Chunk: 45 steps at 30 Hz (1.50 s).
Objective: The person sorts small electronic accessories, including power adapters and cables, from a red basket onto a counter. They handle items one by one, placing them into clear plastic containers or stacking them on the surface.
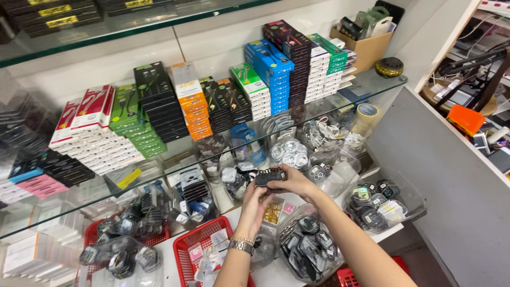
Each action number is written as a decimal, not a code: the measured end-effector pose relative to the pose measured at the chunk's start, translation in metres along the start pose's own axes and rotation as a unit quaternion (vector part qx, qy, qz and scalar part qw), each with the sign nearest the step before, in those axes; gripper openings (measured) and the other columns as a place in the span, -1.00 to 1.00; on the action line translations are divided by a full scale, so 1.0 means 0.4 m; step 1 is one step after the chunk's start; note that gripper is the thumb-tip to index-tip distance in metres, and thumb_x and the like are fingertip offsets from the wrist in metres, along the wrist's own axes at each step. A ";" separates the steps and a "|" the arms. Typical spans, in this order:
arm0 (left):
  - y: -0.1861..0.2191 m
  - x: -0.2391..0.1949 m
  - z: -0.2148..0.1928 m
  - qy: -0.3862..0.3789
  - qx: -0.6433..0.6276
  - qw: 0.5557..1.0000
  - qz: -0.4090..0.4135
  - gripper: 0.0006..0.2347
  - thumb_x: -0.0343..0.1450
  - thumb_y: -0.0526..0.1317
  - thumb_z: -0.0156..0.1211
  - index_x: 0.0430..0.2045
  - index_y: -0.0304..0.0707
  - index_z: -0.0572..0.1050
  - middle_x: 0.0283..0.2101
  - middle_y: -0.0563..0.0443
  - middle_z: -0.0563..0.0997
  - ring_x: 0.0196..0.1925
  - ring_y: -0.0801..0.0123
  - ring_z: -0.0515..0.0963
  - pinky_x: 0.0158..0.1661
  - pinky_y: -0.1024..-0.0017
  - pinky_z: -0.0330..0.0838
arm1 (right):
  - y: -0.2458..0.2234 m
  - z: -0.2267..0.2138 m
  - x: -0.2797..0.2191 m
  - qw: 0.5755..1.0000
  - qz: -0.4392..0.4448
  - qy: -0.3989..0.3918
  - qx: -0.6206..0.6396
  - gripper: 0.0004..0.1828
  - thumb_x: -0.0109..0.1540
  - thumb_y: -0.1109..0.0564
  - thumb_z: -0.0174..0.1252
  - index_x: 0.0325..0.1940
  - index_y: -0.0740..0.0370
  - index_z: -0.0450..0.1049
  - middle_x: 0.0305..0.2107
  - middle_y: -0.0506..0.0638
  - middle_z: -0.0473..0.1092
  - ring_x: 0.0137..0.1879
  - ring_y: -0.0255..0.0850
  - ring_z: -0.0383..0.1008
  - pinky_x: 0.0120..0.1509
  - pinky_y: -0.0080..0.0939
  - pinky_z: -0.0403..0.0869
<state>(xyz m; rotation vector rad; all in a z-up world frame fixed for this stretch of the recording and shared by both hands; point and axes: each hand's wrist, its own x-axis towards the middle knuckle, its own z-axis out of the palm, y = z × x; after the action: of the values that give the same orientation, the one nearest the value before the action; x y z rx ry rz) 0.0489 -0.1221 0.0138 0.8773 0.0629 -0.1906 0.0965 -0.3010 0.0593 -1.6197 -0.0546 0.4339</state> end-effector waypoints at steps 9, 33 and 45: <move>-0.178 0.160 0.224 0.017 -0.055 0.994 -0.093 -0.66 0.44 -0.17 0.17 0.09 -0.23 0.39 0.03 -0.03 0.54 0.03 0.27 0.58 0.11 0.17 0.54 | -0.017 -0.287 -0.066 0.982 -0.031 0.088 -0.164 -0.22 0.02 -0.04 0.47 0.25 0.28 0.37 -0.09 0.16 0.54 -0.02 -0.10 0.56 0.02 -0.16 0.52; -0.426 0.498 0.301 0.169 0.163 0.970 -0.068 -0.64 0.46 -0.14 0.05 0.12 -0.31 0.41 -0.03 -0.14 0.60 -0.10 0.27 0.59 -0.15 0.34 0.55 | 0.183 -0.587 0.165 0.854 0.012 0.145 -0.499 -0.08 -0.08 0.17 0.52 0.27 0.19 0.21 0.09 0.28 0.33 0.15 0.24 0.43 0.20 0.10 0.48; -0.417 0.504 0.267 0.126 0.114 0.978 -0.121 -0.73 0.53 -0.20 -0.04 0.01 -0.36 0.48 -0.20 -0.19 0.68 -0.32 0.31 0.67 -0.30 0.42 0.58 | 0.209 -0.565 0.184 0.822 -0.085 0.213 -0.522 -0.25 -0.05 0.34 0.38 0.17 0.20 0.25 0.10 0.24 0.24 0.21 0.23 0.31 0.19 0.06 0.46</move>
<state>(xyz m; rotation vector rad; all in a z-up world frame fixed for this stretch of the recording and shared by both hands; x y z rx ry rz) 0.2122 -0.3363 -0.0712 1.1202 0.3923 -0.3173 0.2156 -0.5033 -0.0323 -2.7395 -0.1093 -0.1788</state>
